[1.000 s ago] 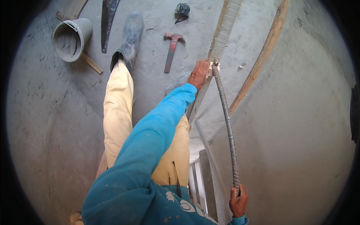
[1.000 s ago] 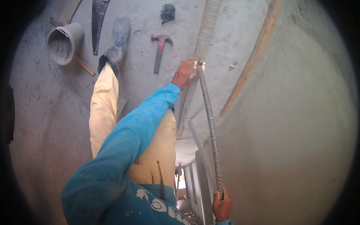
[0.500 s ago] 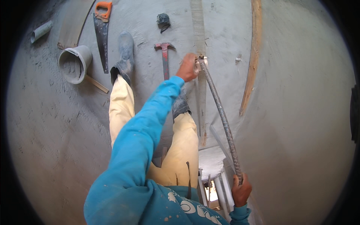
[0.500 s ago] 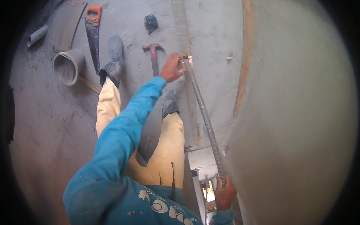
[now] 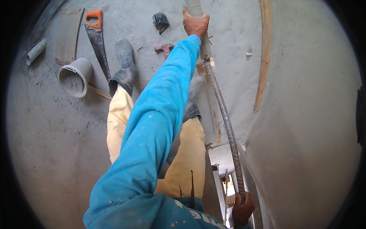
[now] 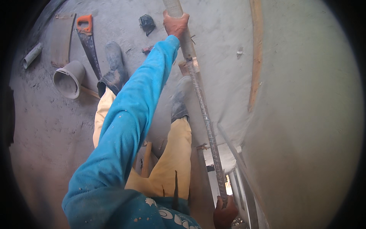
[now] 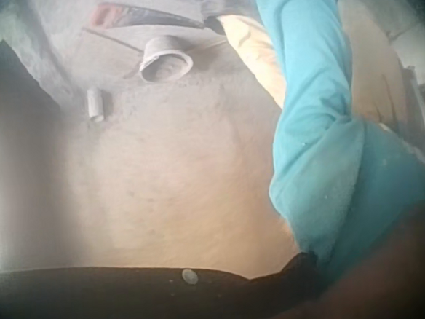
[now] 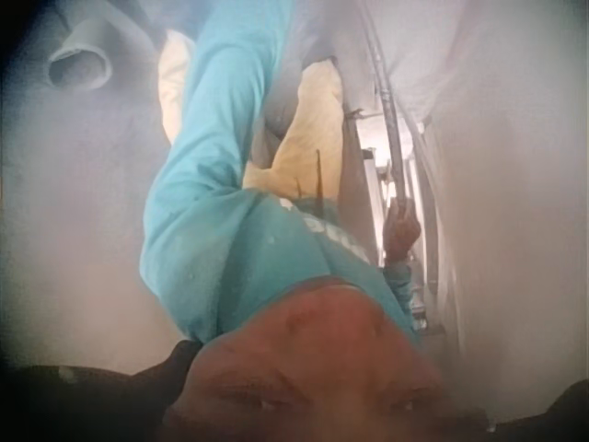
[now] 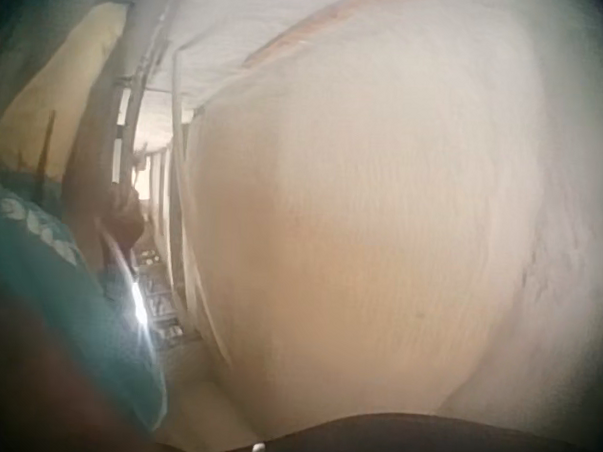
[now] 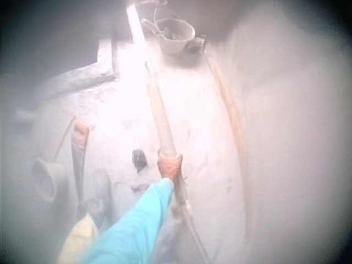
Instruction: The person walks through a construction site, picks up a long steel rebar, and positions it vertically against a wall. They then use a hammer to drive nails into the wall to secure the rebar in place.
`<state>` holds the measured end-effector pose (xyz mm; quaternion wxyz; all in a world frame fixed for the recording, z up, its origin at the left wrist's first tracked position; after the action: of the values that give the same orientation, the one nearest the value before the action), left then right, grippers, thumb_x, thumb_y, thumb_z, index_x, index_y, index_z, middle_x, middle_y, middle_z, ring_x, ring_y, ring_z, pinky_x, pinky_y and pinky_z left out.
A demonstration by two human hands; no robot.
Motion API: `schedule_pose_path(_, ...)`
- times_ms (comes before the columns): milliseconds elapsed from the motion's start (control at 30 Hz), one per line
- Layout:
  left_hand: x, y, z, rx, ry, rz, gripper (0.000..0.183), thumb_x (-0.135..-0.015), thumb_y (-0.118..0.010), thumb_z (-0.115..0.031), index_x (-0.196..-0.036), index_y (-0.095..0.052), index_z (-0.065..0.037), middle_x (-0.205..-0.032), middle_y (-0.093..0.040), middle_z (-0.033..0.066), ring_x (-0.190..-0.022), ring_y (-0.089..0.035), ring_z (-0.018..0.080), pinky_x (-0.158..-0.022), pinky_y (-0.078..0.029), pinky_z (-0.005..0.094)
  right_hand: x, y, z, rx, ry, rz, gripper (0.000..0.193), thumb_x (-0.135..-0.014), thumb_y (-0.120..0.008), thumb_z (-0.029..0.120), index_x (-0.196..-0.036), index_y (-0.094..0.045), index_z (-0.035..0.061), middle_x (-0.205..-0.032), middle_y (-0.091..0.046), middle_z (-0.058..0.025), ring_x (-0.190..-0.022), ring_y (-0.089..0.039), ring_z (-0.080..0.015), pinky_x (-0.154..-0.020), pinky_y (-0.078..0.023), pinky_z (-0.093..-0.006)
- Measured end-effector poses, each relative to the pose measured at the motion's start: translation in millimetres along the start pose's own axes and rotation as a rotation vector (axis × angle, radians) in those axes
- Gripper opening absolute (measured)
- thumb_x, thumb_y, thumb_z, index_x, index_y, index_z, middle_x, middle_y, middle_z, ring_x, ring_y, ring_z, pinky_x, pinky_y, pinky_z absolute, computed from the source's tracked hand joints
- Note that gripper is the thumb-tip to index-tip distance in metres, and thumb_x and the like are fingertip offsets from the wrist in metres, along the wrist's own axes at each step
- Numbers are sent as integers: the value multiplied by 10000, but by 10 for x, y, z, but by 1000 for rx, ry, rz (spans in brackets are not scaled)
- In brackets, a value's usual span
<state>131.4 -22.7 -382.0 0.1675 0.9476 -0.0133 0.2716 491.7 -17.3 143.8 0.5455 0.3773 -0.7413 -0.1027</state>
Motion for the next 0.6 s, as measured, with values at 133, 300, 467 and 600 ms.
schedule_pose_path(133, -7, 4, 1, -54, 39, -33, 643, -665, -690, -207, -1226, -470, 18, -965, -675, 222, -901, -663, 384, -870, -505, 427, 8, -129, -136, -141, -61, 207, 242, -868, -644, 204, -884, -631, -37, -724, -657, -133, -661, -630, -203, -624, -482, -360)
schedule_pose_path(300, 21, 5, -25, -107, 70, -49, 630, -667, -690, -206, -1221, -481, 9, -984, -673, 224, -932, -655, 385, -901, -487, 437, 115, -247, -743, -110, -299, 387, 336, -841, -671, 266, -691, -632, -33, -557, -598, -96, -505, -577, -175, -519, -449, -369)
schedule_pose_path(467, 18, 9, -56, -105, 80, -68, 566, -662, -686, -201, -1161, -516, 4, -977, -674, 223, -932, -652, 387, -894, -487, 437, 76, -631, -1043, 195, -190, 127, 210, -741, -674, 227, -765, -652, 20, -628, -617, -200, -621, -637, -381, -554, -486, -453)
schedule_pose_path(600, 19, 2, -40, -63, 37, -89, 497, -648, -686, -198, -1081, -552, 4, -938, -677, 217, -895, -656, 391, -864, -496, 445, -67, -1114, -1258, 133, -135, 74, 203, -715, -679, 233, -785, -648, 45, -633, -616, -199, -636, -631, -405, -596, -496, -490)
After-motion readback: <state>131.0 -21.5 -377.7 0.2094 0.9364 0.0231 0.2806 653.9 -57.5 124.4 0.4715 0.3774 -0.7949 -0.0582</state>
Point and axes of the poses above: each hand's wrist, its own x-axis away from the middle knuckle, its own y-axis out of the back of the hand, z = x × y, the point moved 8 cm from there along -x, towards the middle knuckle
